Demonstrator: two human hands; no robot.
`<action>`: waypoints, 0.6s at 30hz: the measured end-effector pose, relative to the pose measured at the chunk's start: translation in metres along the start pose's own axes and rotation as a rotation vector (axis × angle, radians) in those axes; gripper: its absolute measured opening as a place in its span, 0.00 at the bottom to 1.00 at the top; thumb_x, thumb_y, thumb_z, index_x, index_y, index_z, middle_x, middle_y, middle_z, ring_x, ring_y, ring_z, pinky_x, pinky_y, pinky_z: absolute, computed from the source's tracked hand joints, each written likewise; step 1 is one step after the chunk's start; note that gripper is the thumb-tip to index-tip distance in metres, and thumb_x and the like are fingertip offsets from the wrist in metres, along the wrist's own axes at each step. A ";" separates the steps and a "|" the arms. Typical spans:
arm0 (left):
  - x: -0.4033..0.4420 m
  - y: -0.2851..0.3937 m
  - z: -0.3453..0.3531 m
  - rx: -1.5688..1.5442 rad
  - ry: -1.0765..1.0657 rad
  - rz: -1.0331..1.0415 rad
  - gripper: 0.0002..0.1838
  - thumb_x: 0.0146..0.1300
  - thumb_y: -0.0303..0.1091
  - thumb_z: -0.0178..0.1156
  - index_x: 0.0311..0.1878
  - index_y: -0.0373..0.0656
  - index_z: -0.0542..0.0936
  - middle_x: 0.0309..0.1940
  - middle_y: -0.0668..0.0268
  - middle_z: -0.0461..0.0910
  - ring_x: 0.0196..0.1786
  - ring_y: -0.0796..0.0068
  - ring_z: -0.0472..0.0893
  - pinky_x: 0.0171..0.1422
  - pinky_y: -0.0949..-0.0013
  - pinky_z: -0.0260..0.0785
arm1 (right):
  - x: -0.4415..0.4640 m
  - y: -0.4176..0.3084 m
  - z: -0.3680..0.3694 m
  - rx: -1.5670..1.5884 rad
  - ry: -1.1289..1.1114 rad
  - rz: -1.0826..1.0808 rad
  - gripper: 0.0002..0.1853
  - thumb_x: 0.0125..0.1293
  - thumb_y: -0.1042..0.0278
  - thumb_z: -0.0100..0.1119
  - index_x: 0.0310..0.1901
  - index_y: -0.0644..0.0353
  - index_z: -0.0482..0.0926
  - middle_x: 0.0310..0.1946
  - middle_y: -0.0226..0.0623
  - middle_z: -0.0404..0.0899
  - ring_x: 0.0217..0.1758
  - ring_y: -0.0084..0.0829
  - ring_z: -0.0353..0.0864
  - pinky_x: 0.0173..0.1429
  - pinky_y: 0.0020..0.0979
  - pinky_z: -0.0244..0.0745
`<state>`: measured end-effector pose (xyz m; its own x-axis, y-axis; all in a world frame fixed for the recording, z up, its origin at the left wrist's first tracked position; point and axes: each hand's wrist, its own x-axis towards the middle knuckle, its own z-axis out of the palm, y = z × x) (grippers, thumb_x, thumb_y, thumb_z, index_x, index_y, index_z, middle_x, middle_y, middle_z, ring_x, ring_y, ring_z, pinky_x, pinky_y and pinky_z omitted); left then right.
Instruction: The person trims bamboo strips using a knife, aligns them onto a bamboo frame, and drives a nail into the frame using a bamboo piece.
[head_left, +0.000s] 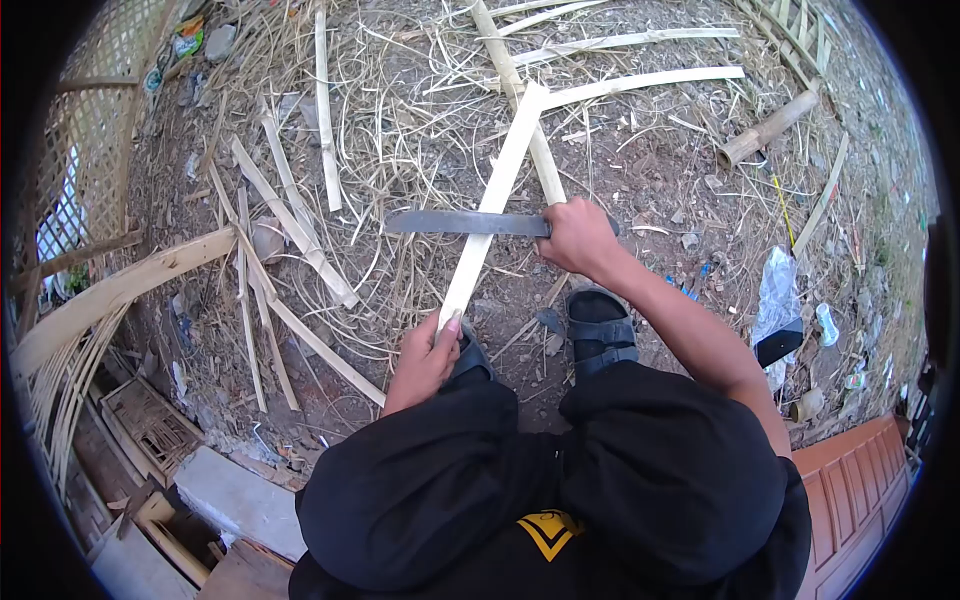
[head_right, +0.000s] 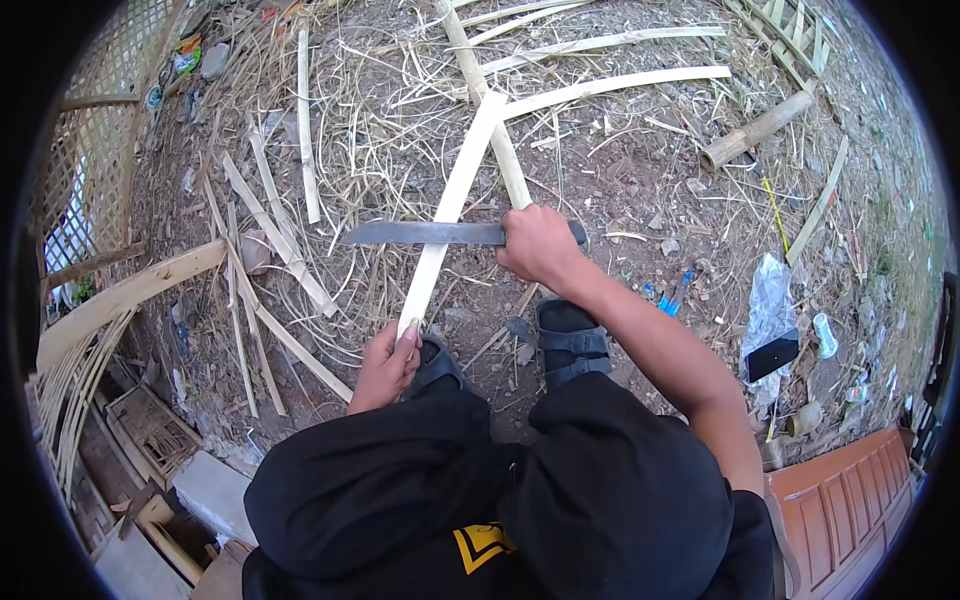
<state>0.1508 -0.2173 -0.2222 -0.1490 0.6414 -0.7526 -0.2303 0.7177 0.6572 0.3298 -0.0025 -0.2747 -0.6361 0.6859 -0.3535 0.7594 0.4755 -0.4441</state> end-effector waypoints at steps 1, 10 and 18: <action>-0.002 0.000 0.000 -0.005 -0.017 -0.021 0.15 0.76 0.40 0.50 0.36 0.39 0.72 0.17 0.76 0.65 0.15 0.89 0.60 0.18 0.78 0.49 | 0.005 0.008 -0.003 -0.004 -0.002 -0.002 0.12 0.50 0.64 0.60 0.27 0.65 0.83 0.23 0.52 0.82 0.32 0.51 0.85 0.43 0.45 0.82; -0.031 -0.028 -0.025 0.079 -0.138 -0.053 0.14 0.75 0.40 0.49 0.36 0.40 0.73 0.17 0.77 0.64 0.20 0.88 0.60 0.25 0.77 0.52 | 0.021 0.096 -0.053 -0.173 0.318 0.294 0.13 0.51 0.62 0.58 0.29 0.66 0.83 0.29 0.57 0.83 0.36 0.52 0.84 0.48 0.46 0.79; -0.053 -0.004 -0.054 0.348 0.158 -0.059 0.17 0.69 0.44 0.58 0.37 0.35 0.77 0.17 0.71 0.71 0.21 0.81 0.68 0.26 0.72 0.57 | 0.003 0.138 -0.136 0.104 0.730 0.641 0.22 0.61 0.55 0.57 0.38 0.72 0.83 0.29 0.58 0.83 0.37 0.50 0.84 0.44 0.43 0.76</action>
<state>0.1073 -0.2684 -0.1870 -0.2979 0.5663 -0.7685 0.0929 0.8184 0.5670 0.4514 0.1403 -0.2251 0.1611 0.9865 0.0281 0.8939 -0.1338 -0.4279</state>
